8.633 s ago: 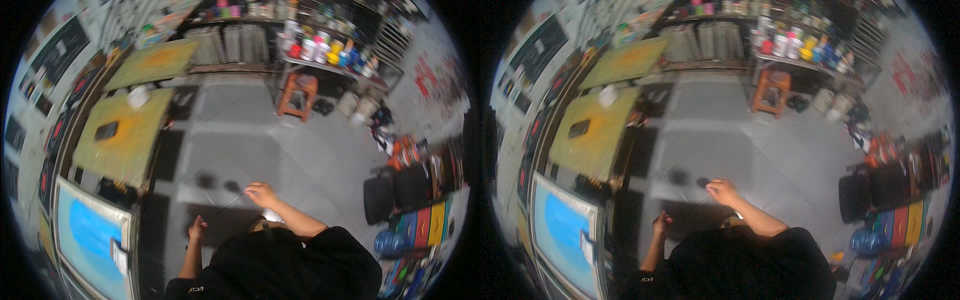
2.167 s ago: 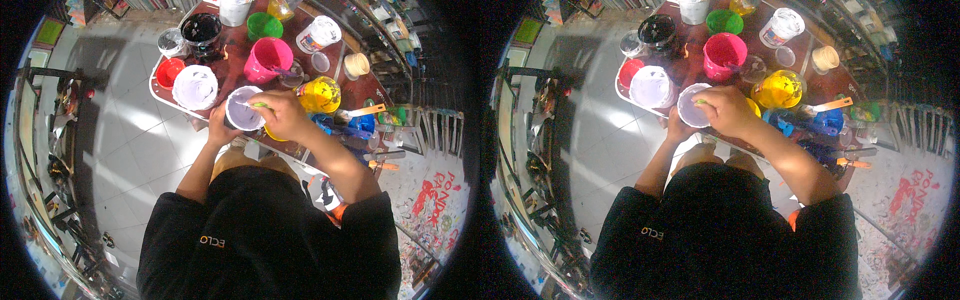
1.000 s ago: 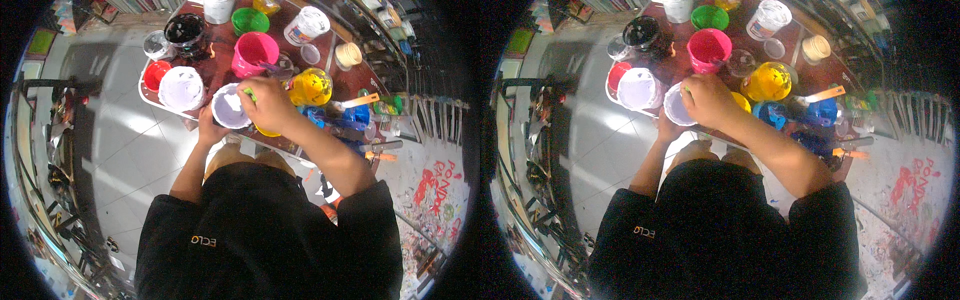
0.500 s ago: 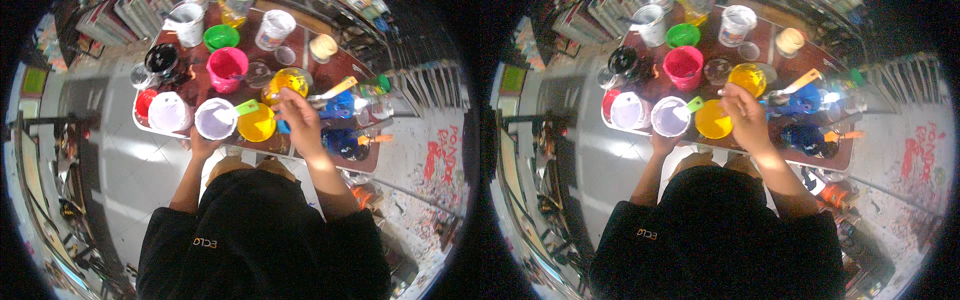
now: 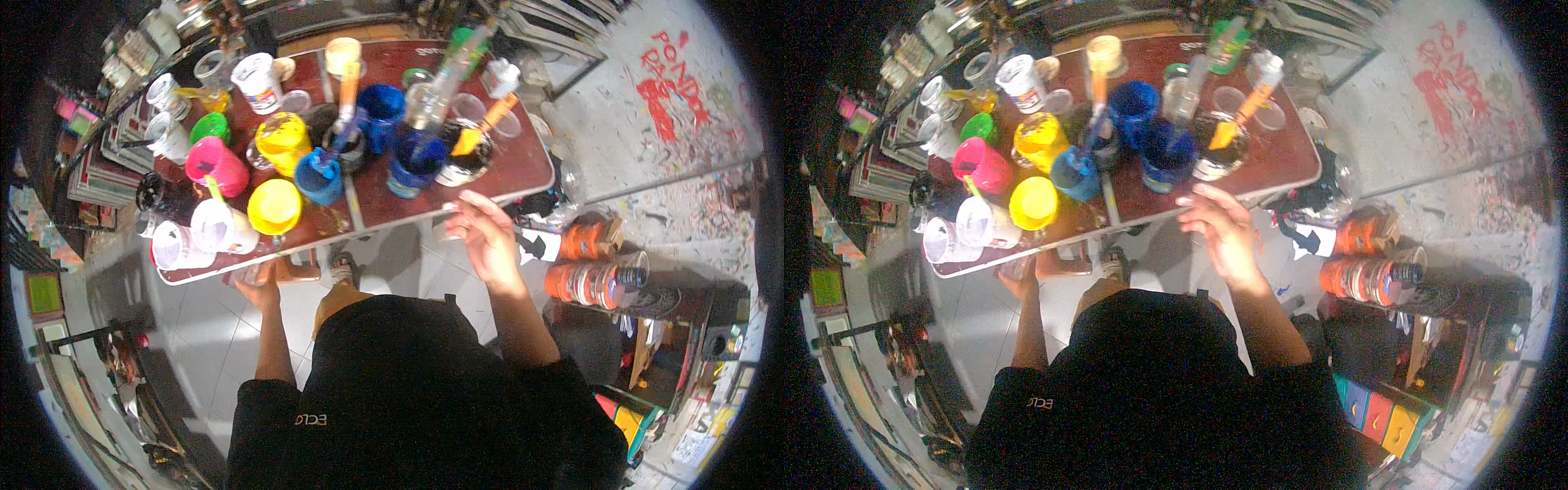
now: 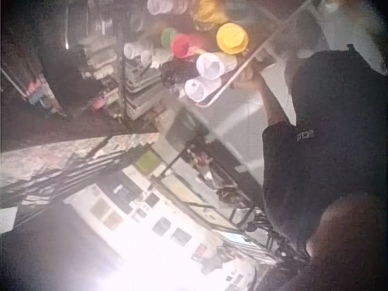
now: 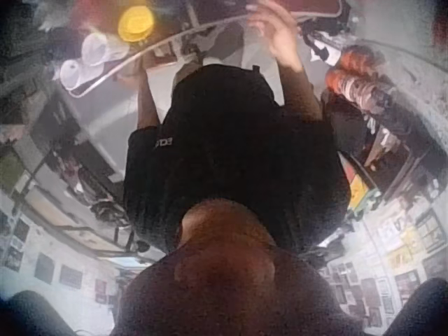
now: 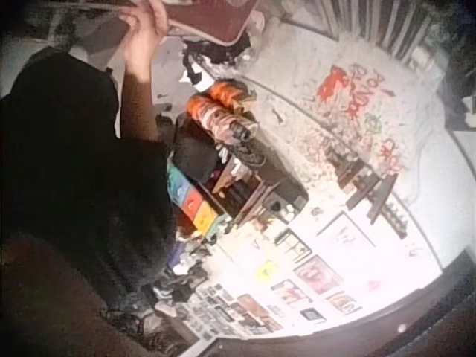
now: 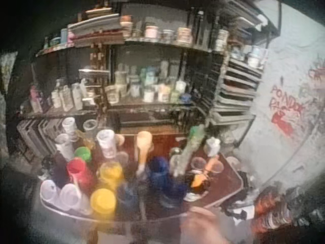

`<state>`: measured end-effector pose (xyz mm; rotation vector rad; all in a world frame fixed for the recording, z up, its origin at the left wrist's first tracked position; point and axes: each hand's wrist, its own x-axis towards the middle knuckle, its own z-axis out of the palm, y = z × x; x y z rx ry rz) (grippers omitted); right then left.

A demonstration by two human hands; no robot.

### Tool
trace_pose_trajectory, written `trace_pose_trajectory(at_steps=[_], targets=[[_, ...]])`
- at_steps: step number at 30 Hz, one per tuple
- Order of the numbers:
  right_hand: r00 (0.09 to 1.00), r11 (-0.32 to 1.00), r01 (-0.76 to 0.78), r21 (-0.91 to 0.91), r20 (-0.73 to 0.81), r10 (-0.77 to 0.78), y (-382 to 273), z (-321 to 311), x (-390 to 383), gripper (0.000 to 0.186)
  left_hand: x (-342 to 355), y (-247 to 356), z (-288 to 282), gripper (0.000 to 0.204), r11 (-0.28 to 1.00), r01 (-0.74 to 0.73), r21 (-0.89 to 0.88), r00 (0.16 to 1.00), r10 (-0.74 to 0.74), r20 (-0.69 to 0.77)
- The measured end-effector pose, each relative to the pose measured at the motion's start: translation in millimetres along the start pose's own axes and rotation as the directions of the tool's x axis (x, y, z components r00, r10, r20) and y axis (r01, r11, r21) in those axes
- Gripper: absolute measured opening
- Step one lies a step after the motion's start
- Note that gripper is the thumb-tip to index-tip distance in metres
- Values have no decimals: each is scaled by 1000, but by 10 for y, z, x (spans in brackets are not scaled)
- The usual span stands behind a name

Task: The person mixes various colored paints in plastic containers using a spatula and a small brush. They stir multiple containers including white, blue, pink, and yellow paints, occasionally moving between containers and tools.

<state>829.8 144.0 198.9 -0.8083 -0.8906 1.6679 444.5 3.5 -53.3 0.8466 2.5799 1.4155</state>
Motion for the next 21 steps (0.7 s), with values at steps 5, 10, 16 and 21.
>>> trace_pose_trajectory(at_steps=[5,10,16,21], targets=[[924,987,86,-135,-359,-130,-399,-1303,-979,28,-852,298,84,107,857,503,113,837,-515,184],[808,990,96,-102,-573,-138,-769,-2039,-1559,26,-1355,587,301,96,903,398,160,848,-429,311],[862,973,99,-209,-471,-189,-1108,-2370,-1185,36,-1590,1397,591,74,966,252,-53,871,-203,447],[962,969,151,-195,-196,-189,-1157,-2016,-72,36,-1540,1690,1147,86,958,16,-287,941,82,327]])
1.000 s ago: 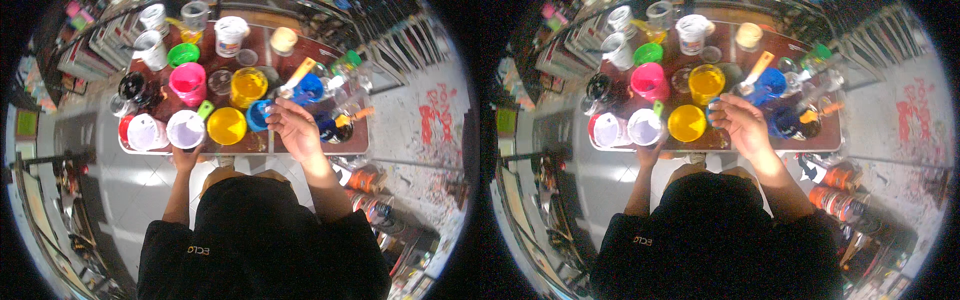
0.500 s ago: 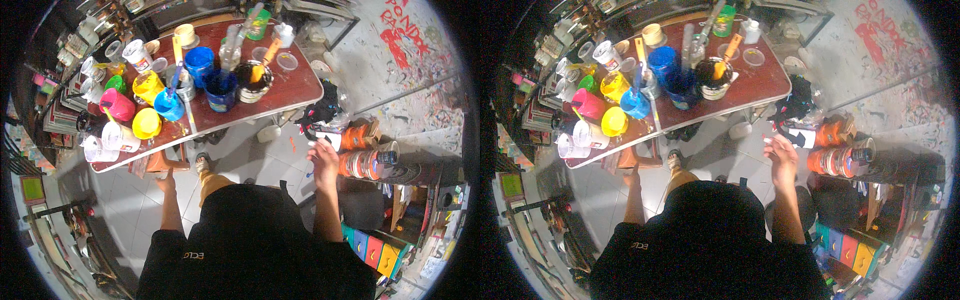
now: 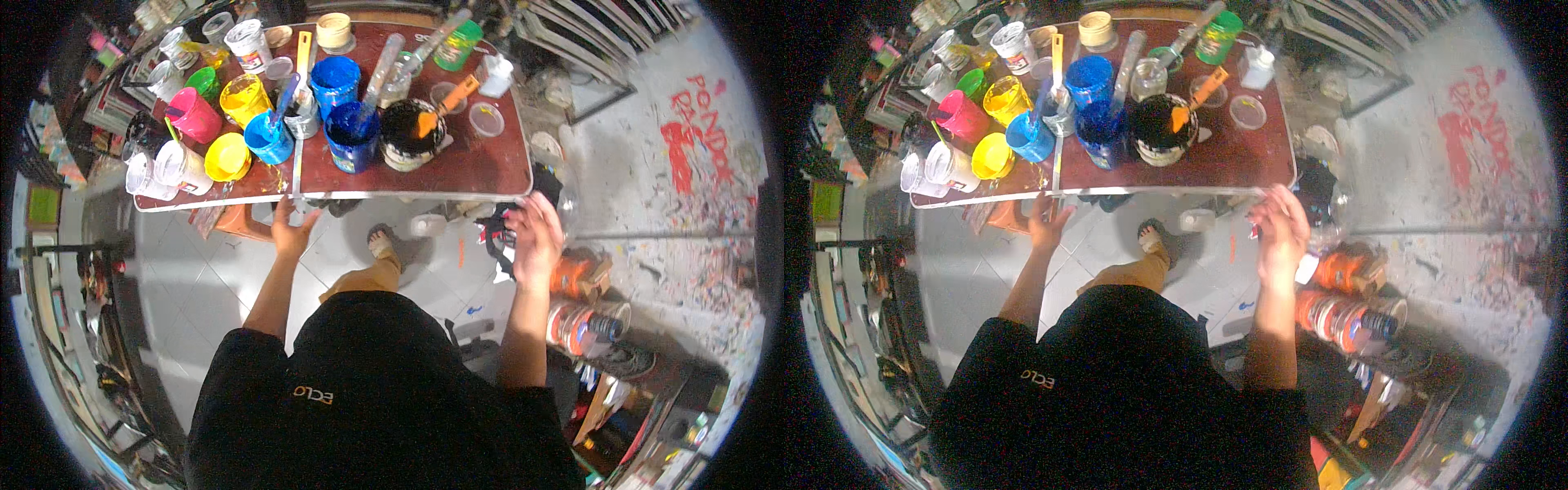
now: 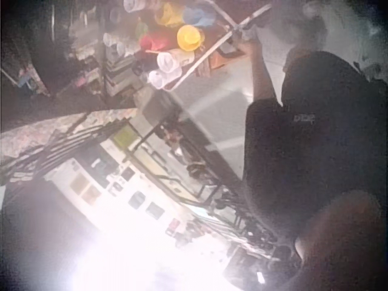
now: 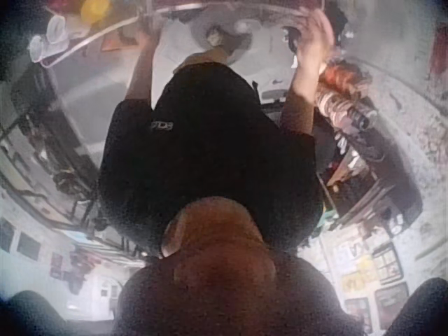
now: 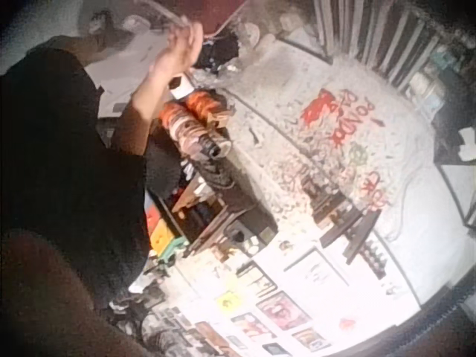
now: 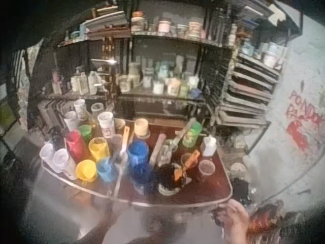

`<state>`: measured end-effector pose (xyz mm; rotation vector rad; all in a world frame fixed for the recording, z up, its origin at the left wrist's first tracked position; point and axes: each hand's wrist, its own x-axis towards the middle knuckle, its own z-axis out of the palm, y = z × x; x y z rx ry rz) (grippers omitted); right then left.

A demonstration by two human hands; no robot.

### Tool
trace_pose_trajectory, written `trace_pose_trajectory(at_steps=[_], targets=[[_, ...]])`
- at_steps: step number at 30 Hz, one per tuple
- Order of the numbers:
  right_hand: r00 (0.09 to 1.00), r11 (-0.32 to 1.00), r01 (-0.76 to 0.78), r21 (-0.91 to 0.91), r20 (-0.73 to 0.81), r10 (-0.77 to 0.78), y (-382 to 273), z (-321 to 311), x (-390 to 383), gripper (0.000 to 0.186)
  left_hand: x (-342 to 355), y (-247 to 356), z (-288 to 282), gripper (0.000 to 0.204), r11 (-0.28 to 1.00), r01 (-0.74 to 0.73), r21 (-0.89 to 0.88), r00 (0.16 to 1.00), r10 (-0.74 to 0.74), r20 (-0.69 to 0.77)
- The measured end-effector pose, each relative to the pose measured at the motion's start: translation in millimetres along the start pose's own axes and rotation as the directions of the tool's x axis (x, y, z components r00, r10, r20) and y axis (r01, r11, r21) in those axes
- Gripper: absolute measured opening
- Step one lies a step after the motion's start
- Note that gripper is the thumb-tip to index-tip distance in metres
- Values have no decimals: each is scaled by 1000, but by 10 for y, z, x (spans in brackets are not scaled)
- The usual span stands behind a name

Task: The person mixes various colored paints in plastic containers using a spatula and a small brush. They stir multiple containers including white, blue, pink, and yellow paints, occasionally moving between containers and tools.

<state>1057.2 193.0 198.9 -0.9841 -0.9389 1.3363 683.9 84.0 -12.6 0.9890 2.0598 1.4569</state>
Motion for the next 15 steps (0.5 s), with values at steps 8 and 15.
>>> trace_pose_trajectory(at_steps=[8,15], targets=[[873,719,383,-580,481,-77,437,1777,1446,61,436,673,937,113,959,-283,21,957,284,-66],[775,892,169,-419,616,142,899,2221,1894,48,716,640,1139,108,953,-274,132,953,288,-97]])
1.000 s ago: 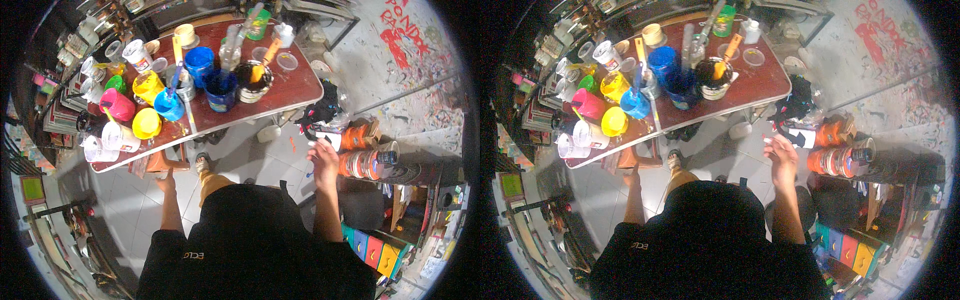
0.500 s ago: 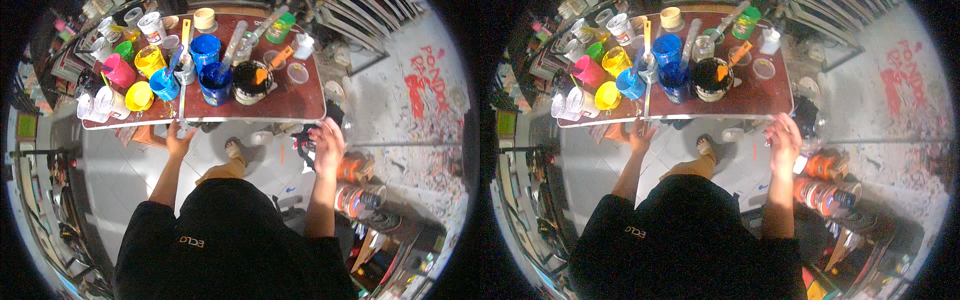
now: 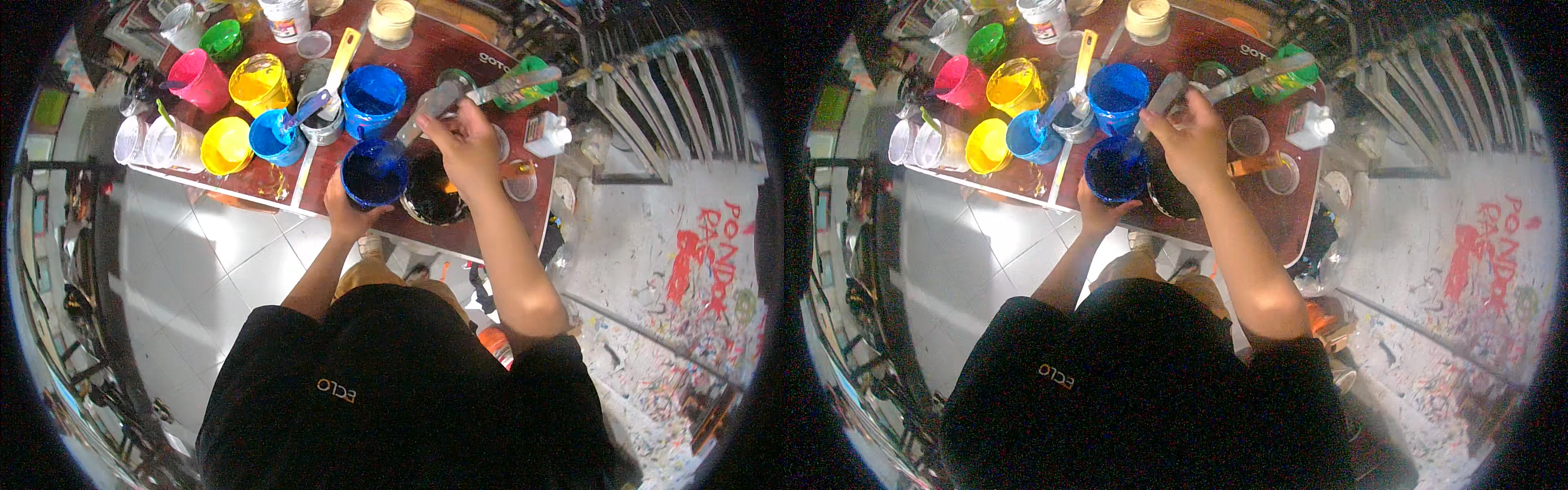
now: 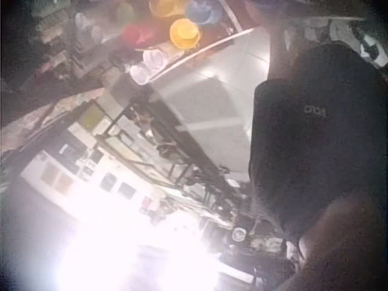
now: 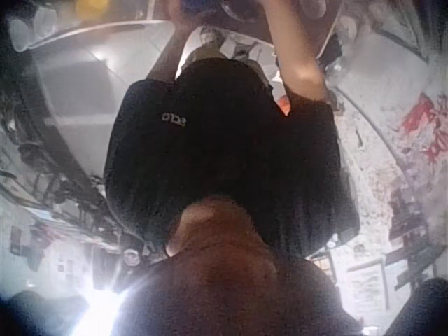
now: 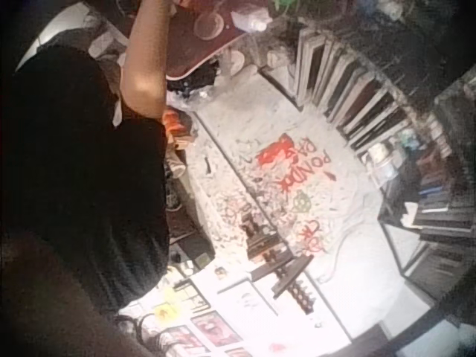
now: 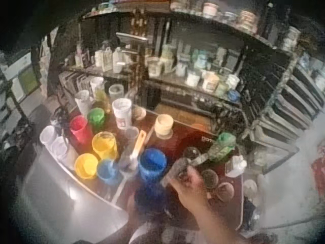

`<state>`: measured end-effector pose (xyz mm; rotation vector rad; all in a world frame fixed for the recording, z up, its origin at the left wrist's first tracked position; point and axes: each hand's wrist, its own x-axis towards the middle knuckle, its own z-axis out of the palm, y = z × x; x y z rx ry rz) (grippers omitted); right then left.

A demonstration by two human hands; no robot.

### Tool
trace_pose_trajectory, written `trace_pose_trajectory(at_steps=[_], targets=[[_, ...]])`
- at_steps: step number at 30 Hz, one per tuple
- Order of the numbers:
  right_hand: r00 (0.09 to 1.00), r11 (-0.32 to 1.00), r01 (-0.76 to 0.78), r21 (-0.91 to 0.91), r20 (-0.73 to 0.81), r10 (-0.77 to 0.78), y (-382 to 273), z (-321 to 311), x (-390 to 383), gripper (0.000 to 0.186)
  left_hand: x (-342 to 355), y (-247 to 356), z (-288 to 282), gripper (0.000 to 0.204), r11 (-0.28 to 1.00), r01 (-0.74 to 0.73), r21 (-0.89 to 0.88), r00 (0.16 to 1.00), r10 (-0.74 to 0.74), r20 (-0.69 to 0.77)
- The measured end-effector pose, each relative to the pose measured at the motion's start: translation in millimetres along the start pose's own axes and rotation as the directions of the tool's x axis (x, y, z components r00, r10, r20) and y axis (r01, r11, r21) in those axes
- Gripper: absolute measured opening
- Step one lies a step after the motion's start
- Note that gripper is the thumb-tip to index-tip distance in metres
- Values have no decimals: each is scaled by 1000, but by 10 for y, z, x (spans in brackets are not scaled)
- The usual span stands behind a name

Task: The person mixes various colored paints in plastic containers using a spatula and a small brush. They stir multiple containers including white, blue, pink, and yellow paints, occasionally moving between containers and tools.

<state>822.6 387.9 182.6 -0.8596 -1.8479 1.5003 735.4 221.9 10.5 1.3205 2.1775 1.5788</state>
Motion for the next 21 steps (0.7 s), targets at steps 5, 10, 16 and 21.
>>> trace_pose_trajectory(at_steps=[5,10,16,21], targets=[[943,958,160,-238,325,-76,-387,53,-156,29,-169,-175,146,96,985,151,84,987,-145,-64],[602,866,478,-147,772,-202,-751,-92,-227,27,-297,1,20,84,986,114,119,974,-87,-208],[534,789,593,-157,811,-240,-604,-127,-292,21,-405,-119,-16,88,983,166,79,981,-157,-112],[504,796,591,-132,831,-236,-514,-109,-420,21,-391,-9,-71,92,970,241,9,965,-239,-111]])
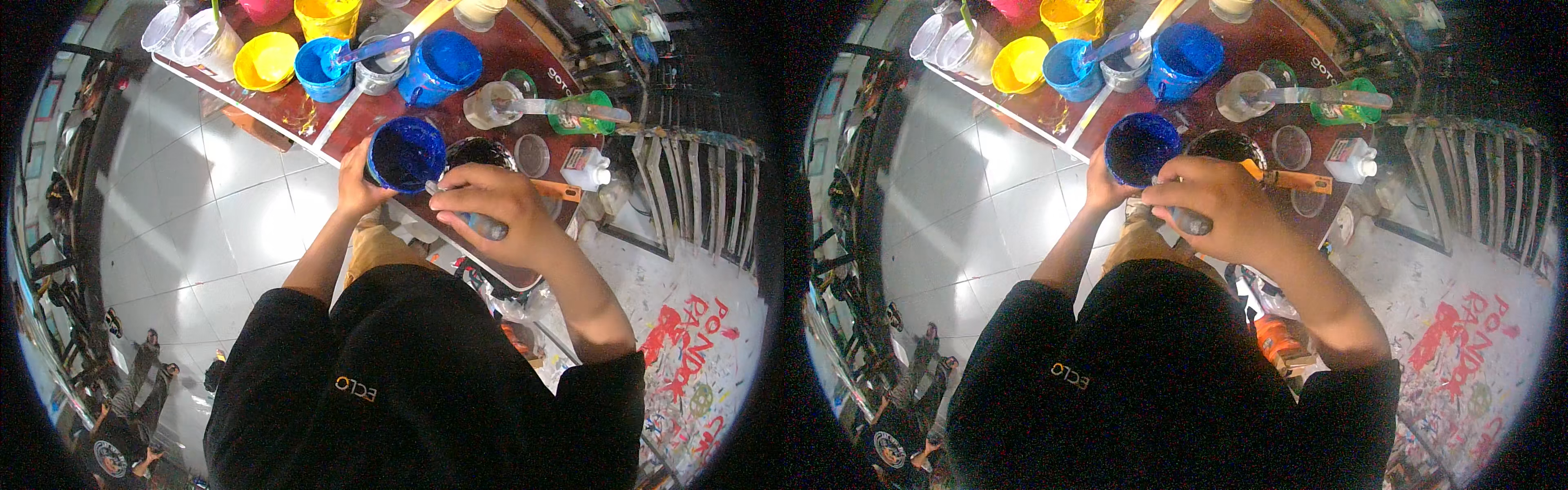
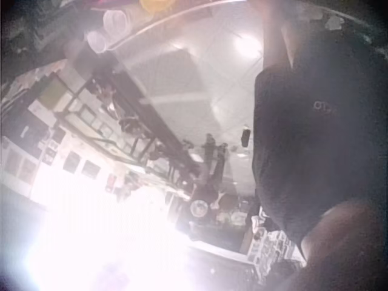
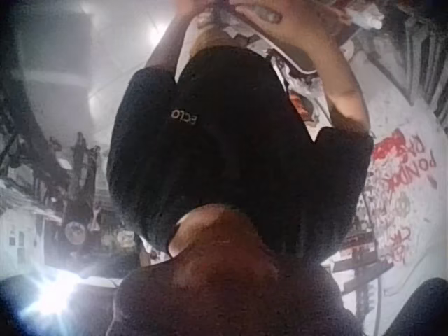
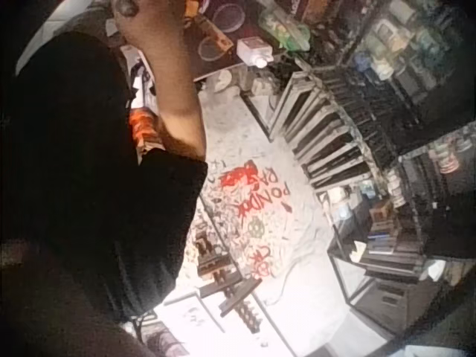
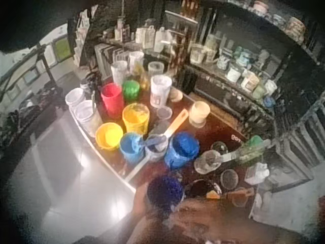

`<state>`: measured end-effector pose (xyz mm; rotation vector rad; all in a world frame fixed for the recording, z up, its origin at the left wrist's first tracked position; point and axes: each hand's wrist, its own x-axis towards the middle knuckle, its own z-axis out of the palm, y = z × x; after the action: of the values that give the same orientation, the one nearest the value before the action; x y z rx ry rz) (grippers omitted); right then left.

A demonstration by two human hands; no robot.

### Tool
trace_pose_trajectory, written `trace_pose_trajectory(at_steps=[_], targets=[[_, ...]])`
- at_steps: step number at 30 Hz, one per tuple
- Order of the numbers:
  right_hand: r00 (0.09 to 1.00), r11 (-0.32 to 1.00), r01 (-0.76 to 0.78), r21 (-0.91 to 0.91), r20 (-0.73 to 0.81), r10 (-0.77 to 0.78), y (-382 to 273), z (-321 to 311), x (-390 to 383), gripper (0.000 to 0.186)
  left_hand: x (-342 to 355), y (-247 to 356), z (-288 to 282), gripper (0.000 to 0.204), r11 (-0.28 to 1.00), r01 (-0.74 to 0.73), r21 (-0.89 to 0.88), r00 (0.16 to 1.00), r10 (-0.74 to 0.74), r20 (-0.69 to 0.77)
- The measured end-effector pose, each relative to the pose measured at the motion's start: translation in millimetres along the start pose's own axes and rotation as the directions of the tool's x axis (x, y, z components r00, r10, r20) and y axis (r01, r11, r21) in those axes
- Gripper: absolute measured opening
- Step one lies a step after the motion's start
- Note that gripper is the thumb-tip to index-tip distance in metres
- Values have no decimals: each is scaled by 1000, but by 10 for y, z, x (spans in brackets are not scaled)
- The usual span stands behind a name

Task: The person mixes various colored paints in plastic containers using a spatula and a small brush. They stir multiple containers including white, blue, pink, and yellow paints, occasionally moving between containers and tools.

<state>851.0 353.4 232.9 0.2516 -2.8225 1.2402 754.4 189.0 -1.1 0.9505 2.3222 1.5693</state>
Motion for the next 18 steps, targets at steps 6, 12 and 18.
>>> trace_pose_trajectory(at_steps=[6,12,18], targets=[[980,988,151,4,130,-151,37,-323,358,23,81,-50,-43,91,996,-94,5,994,94,55],[940,951,305,-41,171,-294,127,-497,644,19,93,-32,-94,89,995,-96,26,993,94,74],[999,993,43,-105,31,-40,99,-487,412,9,40,3,-64,84,995,-93,21,995,93,29]])
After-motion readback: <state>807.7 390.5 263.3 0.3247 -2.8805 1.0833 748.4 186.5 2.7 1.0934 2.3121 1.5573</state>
